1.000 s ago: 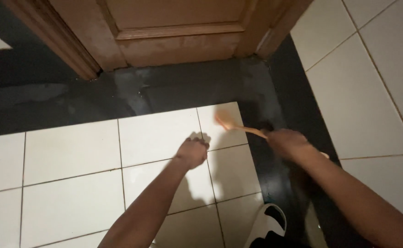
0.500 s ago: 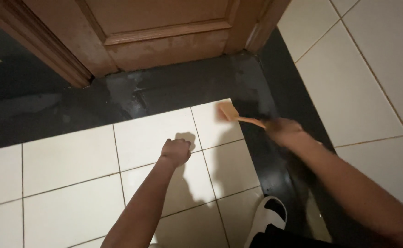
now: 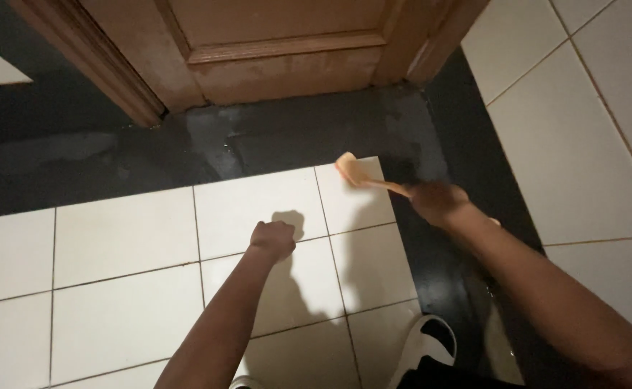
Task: The person scrubs a tiled floor using a long-handled brush. They move the brush back and forth across the white tiles and the dark border area near a wooden door, focusing on cleaning the grout lines and surface.
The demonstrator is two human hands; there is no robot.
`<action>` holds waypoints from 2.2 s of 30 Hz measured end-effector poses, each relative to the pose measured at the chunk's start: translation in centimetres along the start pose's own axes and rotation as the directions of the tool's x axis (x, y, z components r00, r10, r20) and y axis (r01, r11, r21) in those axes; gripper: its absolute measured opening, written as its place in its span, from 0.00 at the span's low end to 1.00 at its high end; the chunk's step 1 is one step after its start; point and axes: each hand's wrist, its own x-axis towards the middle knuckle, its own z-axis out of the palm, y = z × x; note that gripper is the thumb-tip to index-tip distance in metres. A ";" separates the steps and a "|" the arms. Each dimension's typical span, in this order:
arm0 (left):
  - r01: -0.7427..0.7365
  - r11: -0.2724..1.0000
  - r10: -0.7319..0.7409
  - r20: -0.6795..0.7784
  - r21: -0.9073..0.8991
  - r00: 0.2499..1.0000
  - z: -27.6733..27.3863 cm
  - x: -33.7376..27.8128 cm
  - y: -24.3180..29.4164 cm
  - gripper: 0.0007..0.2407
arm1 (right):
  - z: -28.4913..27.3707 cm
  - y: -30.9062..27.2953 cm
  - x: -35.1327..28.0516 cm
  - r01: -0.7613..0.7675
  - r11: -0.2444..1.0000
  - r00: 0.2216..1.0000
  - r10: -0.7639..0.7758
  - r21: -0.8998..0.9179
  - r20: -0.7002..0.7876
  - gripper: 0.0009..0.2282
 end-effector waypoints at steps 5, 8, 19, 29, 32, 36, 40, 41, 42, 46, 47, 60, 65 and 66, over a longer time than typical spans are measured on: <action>0.090 0.996 -0.091 0.036 0.015 0.995 1.3 0.0 -2.3 0.13 | 0.3 -3.7 -4.2 0.292 0.870 0.951 -0.219 -0.397 0.219 0.19; 0.097 0.994 -0.097 -0.005 0.053 0.995 3.2 1.7 -3.8 0.10 | -3.4 -10.2 -10.1 0.553 0.691 0.826 -0.378 -0.466 0.418 0.11; 0.217 0.976 -0.217 0.001 -0.017 0.976 3.1 0.1 -4.8 0.10 | 3.6 -6.0 -3.9 0.502 0.504 0.840 -0.479 -0.703 0.256 0.26; 0.221 0.969 -0.226 -0.027 -0.112 0.974 2.5 0.6 -5.1 0.10 | 6.1 -3.3 -1.9 0.359 0.529 0.706 -0.693 -0.769 -0.148 0.18; 0.216 0.972 -0.216 0.006 -0.088 0.976 2.6 0.0 -4.8 0.11 | 6.2 -2.9 -2.5 0.502 0.560 0.829 -0.528 -0.659 0.184 0.11; 0.227 0.971 -0.227 0.019 -0.069 0.974 2.8 0.7 -4.7 0.11 | 5.1 -5.6 -6.4 0.580 0.498 0.799 -0.503 -0.645 0.329 0.25; 0.210 0.974 -0.206 0.047 -0.088 0.977 2.1 0.7 -4.1 0.12 | 1.2 -8.0 -7.0 0.407 0.841 0.914 -0.369 -0.357 0.171 0.08; 0.214 0.972 -0.208 0.067 -0.101 0.976 2.2 1.1 -4.2 0.12 | 0.2 -8.6 -7.0 0.038 0.958 0.994 -0.066 0.283 0.091 0.25; 0.215 0.972 -0.209 0.062 -0.099 0.976 2.3 0.8 -4.2 0.12 | 1.0 -7.3 -5.1 0.040 0.958 0.994 -0.067 0.284 0.086 0.25; 0.218 0.971 -0.212 0.069 -0.098 0.975 2.8 0.3 -4.9 0.11 | 4.1 -5.1 -2.2 0.455 0.614 0.879 -0.423 -0.645 0.218 0.25; 0.220 0.971 -0.214 0.067 -0.094 0.974 2.9 0.5 -5.1 0.11 | 4.9 -5.2 -2.8 0.516 0.605 0.839 -0.499 -0.606 0.216 0.24; 0.405 0.903 -0.395 0.096 -0.142 0.914 3.7 -3.0 -9.3 0.12 | -0.2 -10.6 -1.3 0.496 0.829 0.867 -0.457 -0.259 0.197 0.16; 0.480 0.853 -0.468 0.104 -0.204 0.877 5.6 -2.7 -12.0 0.12 | 14.6 -4.2 9.2 0.585 0.000 -0.017 -1.000 -0.811 -0.012 0.10; 0.480 0.853 -0.469 0.102 -0.207 0.877 5.7 -2.5 -11.9 0.12 | 13.5 -6.0 7.6 0.582 -0.002 -0.018 -1.000 -0.813 -0.010 0.10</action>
